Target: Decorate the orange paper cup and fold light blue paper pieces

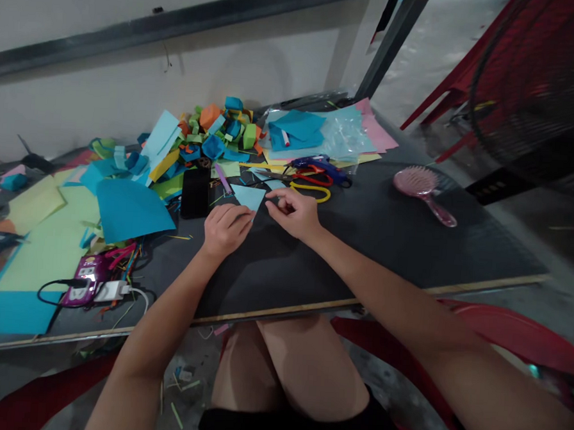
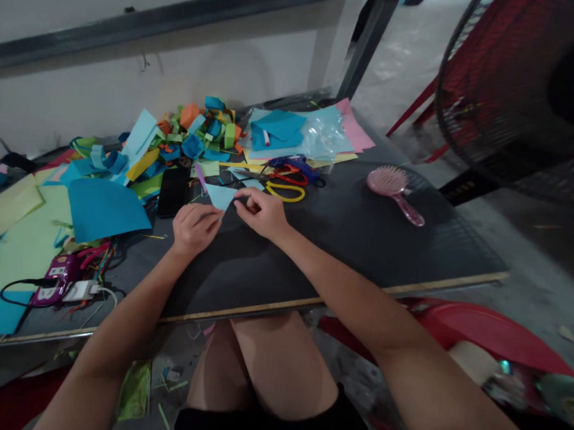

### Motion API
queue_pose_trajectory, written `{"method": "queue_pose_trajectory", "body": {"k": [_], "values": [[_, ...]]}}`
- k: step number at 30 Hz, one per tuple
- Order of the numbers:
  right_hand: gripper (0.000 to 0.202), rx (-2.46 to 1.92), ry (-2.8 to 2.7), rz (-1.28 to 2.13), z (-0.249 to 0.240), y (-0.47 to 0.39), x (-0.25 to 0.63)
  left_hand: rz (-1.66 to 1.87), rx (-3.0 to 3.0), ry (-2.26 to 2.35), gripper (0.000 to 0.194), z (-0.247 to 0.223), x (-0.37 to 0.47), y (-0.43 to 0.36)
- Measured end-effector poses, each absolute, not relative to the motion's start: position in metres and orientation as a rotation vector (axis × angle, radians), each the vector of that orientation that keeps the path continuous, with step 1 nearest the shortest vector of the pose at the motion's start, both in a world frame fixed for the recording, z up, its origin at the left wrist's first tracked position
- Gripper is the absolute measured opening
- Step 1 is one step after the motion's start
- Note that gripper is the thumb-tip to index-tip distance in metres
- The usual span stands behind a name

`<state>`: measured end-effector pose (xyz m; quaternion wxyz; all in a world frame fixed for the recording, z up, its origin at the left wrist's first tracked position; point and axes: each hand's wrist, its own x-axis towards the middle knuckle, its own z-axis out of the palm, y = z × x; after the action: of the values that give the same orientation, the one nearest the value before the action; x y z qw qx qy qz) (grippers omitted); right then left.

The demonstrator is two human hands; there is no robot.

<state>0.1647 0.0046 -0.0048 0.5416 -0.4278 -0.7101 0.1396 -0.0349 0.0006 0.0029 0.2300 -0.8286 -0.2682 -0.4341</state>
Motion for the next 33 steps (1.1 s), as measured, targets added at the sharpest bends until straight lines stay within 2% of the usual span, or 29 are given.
{"method": "queue_pose_trajectory", "body": {"k": [6,11,21,33], "values": [[0.012,-0.867,-1.882,-0.039,-0.009,0.003,0.162,-1.251,-2.363,-0.74,0.007,-0.001,-0.034,0.001],[0.011,-0.833,-1.953,-0.19,-0.01,0.003,0.163,-1.335,-2.409,-0.754,0.007,-0.002,-0.028,-0.001],[0.006,-0.723,-1.911,-0.247,-0.002,-0.001,0.163,-1.6,-2.463,-0.755,0.007,0.003,-0.018,-0.01],[0.006,-0.947,-1.816,-0.126,-0.011,0.027,0.196,-1.672,-2.359,-0.834,0.003,0.018,-0.023,-0.014]]}}
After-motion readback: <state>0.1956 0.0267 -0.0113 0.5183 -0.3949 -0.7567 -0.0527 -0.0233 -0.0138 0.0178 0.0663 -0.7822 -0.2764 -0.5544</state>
